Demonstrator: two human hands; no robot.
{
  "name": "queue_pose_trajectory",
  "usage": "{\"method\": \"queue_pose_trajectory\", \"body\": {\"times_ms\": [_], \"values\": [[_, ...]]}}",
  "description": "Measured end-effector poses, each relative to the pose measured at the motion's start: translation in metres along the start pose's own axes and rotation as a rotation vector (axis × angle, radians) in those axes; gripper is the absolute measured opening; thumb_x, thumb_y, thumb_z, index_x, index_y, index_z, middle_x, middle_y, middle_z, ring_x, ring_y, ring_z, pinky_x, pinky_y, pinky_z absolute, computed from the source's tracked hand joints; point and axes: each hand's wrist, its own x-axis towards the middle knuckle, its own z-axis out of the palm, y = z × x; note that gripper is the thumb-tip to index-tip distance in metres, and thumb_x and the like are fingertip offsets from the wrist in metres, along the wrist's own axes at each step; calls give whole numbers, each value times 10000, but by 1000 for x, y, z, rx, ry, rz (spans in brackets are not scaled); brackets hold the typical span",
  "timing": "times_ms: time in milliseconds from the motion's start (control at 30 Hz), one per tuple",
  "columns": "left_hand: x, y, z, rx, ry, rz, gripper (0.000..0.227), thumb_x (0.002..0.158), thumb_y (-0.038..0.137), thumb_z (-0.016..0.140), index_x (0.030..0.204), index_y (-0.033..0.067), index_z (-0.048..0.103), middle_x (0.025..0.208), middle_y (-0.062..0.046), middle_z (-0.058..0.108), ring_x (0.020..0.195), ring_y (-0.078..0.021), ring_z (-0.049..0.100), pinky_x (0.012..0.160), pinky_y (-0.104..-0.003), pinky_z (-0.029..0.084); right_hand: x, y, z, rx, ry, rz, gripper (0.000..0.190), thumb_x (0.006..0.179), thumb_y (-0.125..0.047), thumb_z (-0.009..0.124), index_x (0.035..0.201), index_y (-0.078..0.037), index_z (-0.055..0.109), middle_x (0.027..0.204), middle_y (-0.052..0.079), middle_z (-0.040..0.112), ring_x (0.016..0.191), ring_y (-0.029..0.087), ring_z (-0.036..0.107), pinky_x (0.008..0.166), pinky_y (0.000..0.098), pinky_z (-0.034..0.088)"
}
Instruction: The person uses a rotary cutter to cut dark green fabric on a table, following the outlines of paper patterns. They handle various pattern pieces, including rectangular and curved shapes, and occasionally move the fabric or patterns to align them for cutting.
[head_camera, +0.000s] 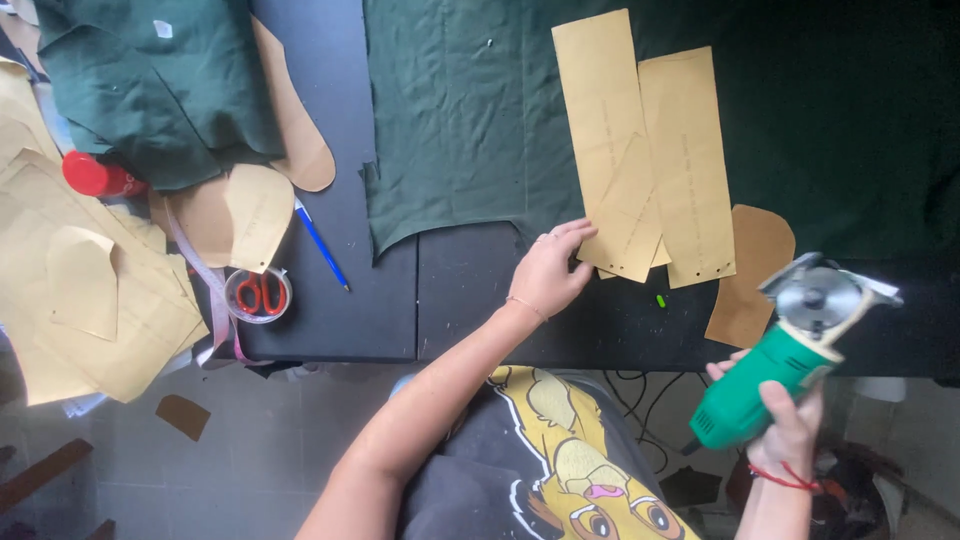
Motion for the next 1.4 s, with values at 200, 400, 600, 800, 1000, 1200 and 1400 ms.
{"method": "queue_pose_trajectory", "body": {"times_ms": [200, 400, 600, 800, 1000, 1200, 1400], "values": [[-33, -49, -50, 752, 438, 594, 286, 655, 254, 747, 886, 222, 580, 912, 87, 567, 718, -152, 512, 621, -299, 348, -13, 13, 81, -456, -72, 449, 427, 621, 35, 586, 1013, -3, 418, 789, 245, 595, 601, 332, 609, 562, 422, 501], [-38, -67, -72, 655, 534, 800, 71, 830, 233, 614, 821, 177, 571, 882, 47, 556, 656, -139, 475, 716, -285, 365, -27, 13, 144, -1134, -210, 577, 471, 556, -219, 623, 1000, -129, 495, 837, 64, 615, 740, 226, 579, 671, 347, 436], [-27, -85, -54, 640, 647, 794, 119, 765, 230, 629, 716, 171, 538, 675, 14, 488, 662, -130, 503, 758, -320, 419, -33, 27, 174, -1142, -189, 528, 658, 530, -313, 690, 1111, -138, 434, 938, 191, 589, 945, 376, 548, 795, 476, 406], [-27, -77, -61, 610, 668, 849, 145, 808, 155, 539, 670, 133, 500, 629, -30, 440, 597, -164, 471, 731, -308, 418, -27, 26, 189, -1069, -163, 541, 656, 554, -351, 692, 1110, -123, 427, 961, 197, 568, 972, 367, 528, 802, 469, 391], [-27, -81, -56, 655, 609, 817, 145, 831, 178, 514, 700, 125, 484, 666, -23, 415, 636, -162, 466, 771, -300, 400, -16, 25, 197, -1052, -190, 494, 679, 593, -403, 690, 1127, -92, 409, 974, 205, 543, 966, 368, 522, 805, 472, 389], [-29, -86, -56, 645, 569, 764, 150, 827, 217, 498, 715, 120, 473, 717, -25, 437, 700, -154, 481, 887, -321, 349, 0, 13, 220, -1056, -220, 444, 709, 589, -432, 678, 1140, -79, 404, 1049, 219, 515, 1056, 392, 463, 860, 479, 350], [-30, -93, -57, 636, 532, 758, 135, 816, 225, 512, 742, 121, 470, 764, -24, 452, 755, -151, 493, 920, -342, 340, 27, 18, 228, -1070, -214, 380, 709, 588, -453, 684, 1136, -92, 415, 1094, 213, 496, 1094, 385, 435, 902, 476, 328]]}}
